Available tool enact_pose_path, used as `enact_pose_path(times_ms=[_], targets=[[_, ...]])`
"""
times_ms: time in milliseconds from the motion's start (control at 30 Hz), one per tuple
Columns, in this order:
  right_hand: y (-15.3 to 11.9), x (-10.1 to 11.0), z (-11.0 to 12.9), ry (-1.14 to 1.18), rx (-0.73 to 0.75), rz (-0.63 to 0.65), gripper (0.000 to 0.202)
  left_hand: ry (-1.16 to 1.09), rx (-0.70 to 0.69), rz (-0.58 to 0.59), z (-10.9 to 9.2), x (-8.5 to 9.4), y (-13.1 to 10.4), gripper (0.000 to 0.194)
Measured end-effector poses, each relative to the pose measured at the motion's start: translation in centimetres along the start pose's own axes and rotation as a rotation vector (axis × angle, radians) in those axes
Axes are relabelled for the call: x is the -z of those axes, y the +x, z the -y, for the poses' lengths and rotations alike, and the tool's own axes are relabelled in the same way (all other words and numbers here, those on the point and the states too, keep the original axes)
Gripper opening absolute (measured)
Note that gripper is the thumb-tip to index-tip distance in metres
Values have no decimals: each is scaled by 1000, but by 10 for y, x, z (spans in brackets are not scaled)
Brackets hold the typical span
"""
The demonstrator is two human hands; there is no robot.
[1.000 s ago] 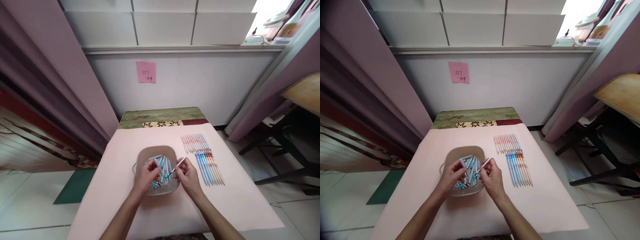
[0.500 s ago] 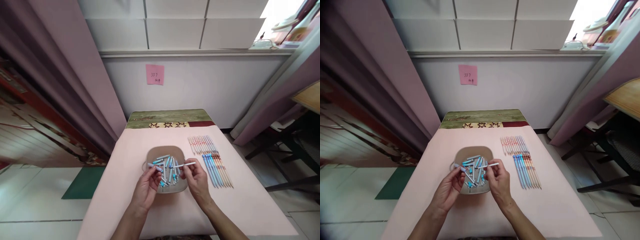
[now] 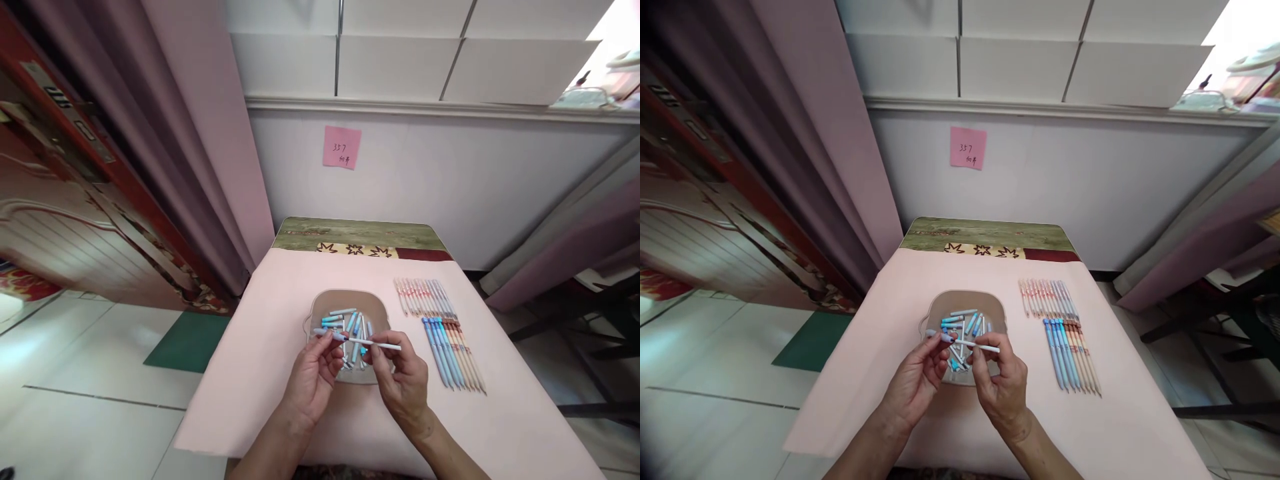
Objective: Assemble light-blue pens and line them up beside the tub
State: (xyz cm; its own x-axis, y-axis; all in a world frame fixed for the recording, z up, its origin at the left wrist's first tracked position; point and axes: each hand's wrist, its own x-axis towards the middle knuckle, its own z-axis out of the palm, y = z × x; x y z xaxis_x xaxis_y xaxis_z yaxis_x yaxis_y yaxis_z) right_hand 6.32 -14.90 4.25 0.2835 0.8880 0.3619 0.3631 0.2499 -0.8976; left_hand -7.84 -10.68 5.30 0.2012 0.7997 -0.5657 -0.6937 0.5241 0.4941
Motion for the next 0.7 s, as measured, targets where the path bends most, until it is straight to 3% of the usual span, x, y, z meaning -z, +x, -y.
enact_pose_path(times_ms=[233, 400, 533, 633, 700], targets=[[5, 5, 5, -90, 220, 58, 13, -11, 22, -23, 2, -1, -3, 6], [9, 5, 8, -96, 283, 107, 14, 8, 56, -36, 6, 0, -5, 8], [9, 1, 3, -94, 221, 218, 28, -7, 101, -38, 2, 5, -7, 9], [10, 7, -2, -96, 115, 181, 41, -52, 61, -68, -14, 11, -5, 10], [14, 13, -6, -118, 51, 125, 34, -84, -15, -84, -27, 16, -2, 13]])
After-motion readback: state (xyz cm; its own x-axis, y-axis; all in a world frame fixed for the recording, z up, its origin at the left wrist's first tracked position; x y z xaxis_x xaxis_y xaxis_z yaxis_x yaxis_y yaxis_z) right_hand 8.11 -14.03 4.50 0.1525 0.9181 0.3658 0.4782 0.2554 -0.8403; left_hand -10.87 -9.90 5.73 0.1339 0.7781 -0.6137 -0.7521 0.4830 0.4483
